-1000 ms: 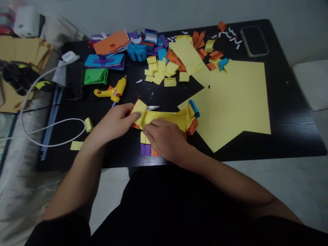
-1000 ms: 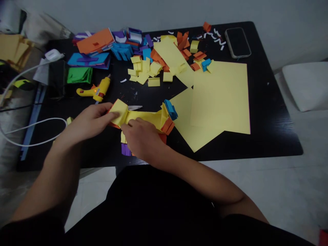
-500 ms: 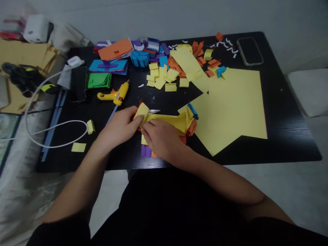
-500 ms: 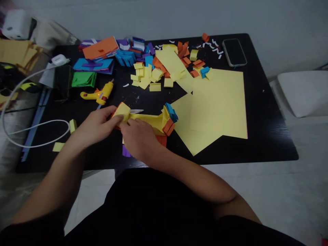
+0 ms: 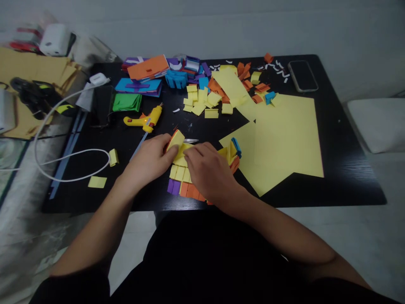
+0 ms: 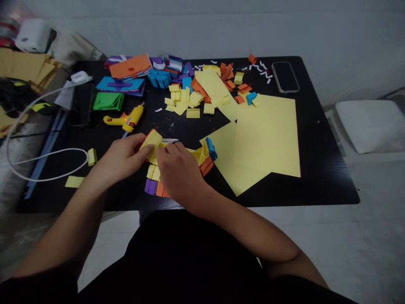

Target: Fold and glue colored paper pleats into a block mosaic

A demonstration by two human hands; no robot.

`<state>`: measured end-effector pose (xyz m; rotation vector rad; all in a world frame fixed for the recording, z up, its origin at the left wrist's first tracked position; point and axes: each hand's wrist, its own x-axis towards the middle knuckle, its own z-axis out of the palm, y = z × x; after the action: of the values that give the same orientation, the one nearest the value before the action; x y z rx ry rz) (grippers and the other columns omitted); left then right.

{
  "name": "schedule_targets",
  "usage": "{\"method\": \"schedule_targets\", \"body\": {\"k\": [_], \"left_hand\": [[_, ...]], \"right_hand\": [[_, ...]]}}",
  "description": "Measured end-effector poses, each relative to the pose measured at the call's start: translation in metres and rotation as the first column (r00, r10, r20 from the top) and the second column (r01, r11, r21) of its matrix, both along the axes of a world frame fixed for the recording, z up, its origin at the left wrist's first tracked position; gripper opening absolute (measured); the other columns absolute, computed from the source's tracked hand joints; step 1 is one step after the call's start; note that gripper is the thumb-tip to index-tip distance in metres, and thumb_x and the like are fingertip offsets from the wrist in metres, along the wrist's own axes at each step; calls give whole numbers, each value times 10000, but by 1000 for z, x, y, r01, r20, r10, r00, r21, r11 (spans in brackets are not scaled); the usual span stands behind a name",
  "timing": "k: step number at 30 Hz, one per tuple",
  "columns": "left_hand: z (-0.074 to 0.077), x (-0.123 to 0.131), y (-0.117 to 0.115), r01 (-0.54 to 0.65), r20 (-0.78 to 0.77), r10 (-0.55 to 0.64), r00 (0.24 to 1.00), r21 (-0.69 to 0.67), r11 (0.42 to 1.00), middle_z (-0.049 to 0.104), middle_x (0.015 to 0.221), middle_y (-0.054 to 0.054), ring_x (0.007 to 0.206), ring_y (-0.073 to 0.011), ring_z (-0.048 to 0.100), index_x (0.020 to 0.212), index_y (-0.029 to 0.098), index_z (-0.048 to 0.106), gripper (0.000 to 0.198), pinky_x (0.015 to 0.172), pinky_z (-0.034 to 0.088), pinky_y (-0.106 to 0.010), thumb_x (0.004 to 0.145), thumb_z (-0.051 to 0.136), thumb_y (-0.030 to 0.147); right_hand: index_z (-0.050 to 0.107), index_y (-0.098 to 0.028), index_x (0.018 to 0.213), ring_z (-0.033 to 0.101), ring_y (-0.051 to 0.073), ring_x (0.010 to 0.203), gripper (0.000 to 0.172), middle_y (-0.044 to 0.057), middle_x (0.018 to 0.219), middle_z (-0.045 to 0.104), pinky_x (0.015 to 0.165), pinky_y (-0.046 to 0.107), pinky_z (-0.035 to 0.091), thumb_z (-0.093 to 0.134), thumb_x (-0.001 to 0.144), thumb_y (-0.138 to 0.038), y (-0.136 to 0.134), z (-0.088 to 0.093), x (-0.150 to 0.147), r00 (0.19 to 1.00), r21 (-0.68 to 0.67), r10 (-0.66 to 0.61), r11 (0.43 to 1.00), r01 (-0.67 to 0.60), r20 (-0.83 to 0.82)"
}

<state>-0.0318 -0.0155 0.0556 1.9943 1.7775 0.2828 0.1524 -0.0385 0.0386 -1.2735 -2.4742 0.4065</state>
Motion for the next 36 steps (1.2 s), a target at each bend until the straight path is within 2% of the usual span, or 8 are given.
{"method": "schedule_targets", "body": {"k": [4, 8, 19, 22, 28, 36], "left_hand": [[2, 3, -3, 11, 3, -11, 1000, 17, 1000, 550, 708, -17, 664, -197, 518, 745, 242, 422, 259, 625, 321, -342, 961, 496, 363], [3, 2, -6, 28, 10, -29, 1000, 13, 1000, 551, 733, -18, 664, -191, 512, 741, 243, 413, 275, 637, 325, -348, 964, 517, 366], [4, 0, -7, 21, 26, -22, 999, 10, 1000, 500, 682, 1, 619, -179, 471, 740, 246, 407, 271, 611, 293, -343, 958, 516, 365], [5, -2, -5, 25, 7, -25, 1000, 4, 1000, 506, 677, 1, 613, -181, 471, 744, 248, 404, 267, 611, 292, -343, 958, 506, 371], [3, -8, -2, -14, 6, 14, 1000, 11, 1000, 560, 674, 0, 623, -187, 509, 753, 243, 450, 253, 611, 307, -337, 948, 524, 386], [1, -8, 0, -24, 15, 24, 1000, 5, 1000, 552, 645, 1, 600, -185, 483, 730, 241, 482, 261, 611, 295, -340, 922, 565, 397]], "right_hand": [[668, -98, 1114, 612, 312, 1048, 236, 202, 1104, 706, 843, 387, 439, 459, 1018, -44, 25, 7, -16, 969, -11, -179, 983, 184, 171], [691, -120, 1085, 656, 298, 1015, 254, 175, 1072, 743, 798, 377, 435, 446, 1041, -69, 39, 11, -21, 954, -105, -122, 982, 156, 273], [682, -160, 1076, 689, 238, 904, 214, 128, 1006, 741, 684, 312, 392, 473, 1068, -113, 42, -3, -18, 958, -81, -177, 977, 199, 226], [675, -154, 1077, 687, 234, 902, 197, 124, 997, 746, 696, 307, 411, 483, 1066, -111, 42, -6, -18, 954, -62, -195, 975, 214, 228], [656, -134, 1101, 664, 278, 1021, 208, 152, 1087, 736, 820, 358, 442, 465, 1054, -65, 41, -8, -15, 952, 15, -230, 973, 232, 204], [656, -134, 1127, 647, 245, 933, 229, 147, 1053, 745, 770, 334, 406, 465, 1038, -43, 42, -10, -12, 956, 14, -247, 969, 248, 160]]}}
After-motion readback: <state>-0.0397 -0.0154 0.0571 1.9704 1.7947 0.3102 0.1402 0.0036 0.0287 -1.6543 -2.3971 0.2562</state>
